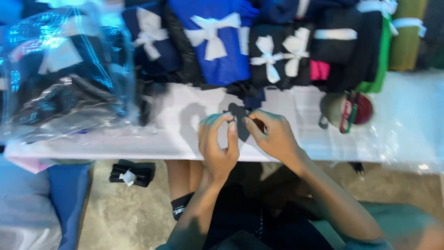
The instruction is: Folding garments and packing them into plastic bags sealed with tape
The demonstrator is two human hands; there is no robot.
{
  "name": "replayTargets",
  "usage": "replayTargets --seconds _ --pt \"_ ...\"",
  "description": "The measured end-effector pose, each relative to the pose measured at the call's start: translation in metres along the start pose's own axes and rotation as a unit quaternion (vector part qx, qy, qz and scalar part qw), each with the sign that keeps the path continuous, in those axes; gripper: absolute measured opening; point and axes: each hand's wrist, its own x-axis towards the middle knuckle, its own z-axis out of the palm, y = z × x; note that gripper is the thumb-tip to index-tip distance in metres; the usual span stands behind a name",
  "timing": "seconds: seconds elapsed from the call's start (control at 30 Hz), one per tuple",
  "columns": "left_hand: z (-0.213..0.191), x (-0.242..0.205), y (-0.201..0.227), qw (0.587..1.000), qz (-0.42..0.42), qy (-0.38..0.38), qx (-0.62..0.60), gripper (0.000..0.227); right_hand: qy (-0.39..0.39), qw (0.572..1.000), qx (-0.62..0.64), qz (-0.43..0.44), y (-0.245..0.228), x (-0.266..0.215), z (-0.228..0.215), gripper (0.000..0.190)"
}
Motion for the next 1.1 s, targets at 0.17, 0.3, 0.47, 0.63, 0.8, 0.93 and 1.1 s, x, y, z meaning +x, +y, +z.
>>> replayTargets --seconds 0.17,0.3,0.47,0.63,0.8,0.93,1.1 --pt "0.039 -0.022 -0.004 0.984 -0.076 -0.164 0.007 0.015 0.027 0.999 -0.022 0.030 0.040 -0.019 -0.006 0.013" --pt "0.048 -0.026 -0.006 0.968 -0.089 -0.229 0.057 0.019 0.047 0.998 -0.034 0.035 0.060 -0.028 -0.001 0.013" --pt "0.047 -0.022 -0.005 0.957 -0.111 -0.265 0.045 0.016 0.047 0.997 -0.043 0.040 0.058 -0.028 0.000 0.015" --pt "0.046 -0.017 0.000 0.942 -0.147 -0.299 0.028 0.018 0.055 0.996 -0.065 0.041 0.057 -0.025 0.000 0.013" --pt "0.048 -0.010 0.011 0.925 -0.109 -0.347 0.109 0.020 -0.013 0.998 -0.018 0.059 0.038 -0.018 -0.026 0.010" --pt "0.068 0.003 0.037 0.919 -0.073 -0.374 0.103 0.020 -0.011 0.995 -0.090 0.045 0.023 -0.022 -0.071 0.010" --pt "0.122 0.002 0.079 0.933 0.007 -0.360 0.001 0.018 0.086 0.959 -0.271 -0.017 0.037 -0.043 -0.142 0.021"
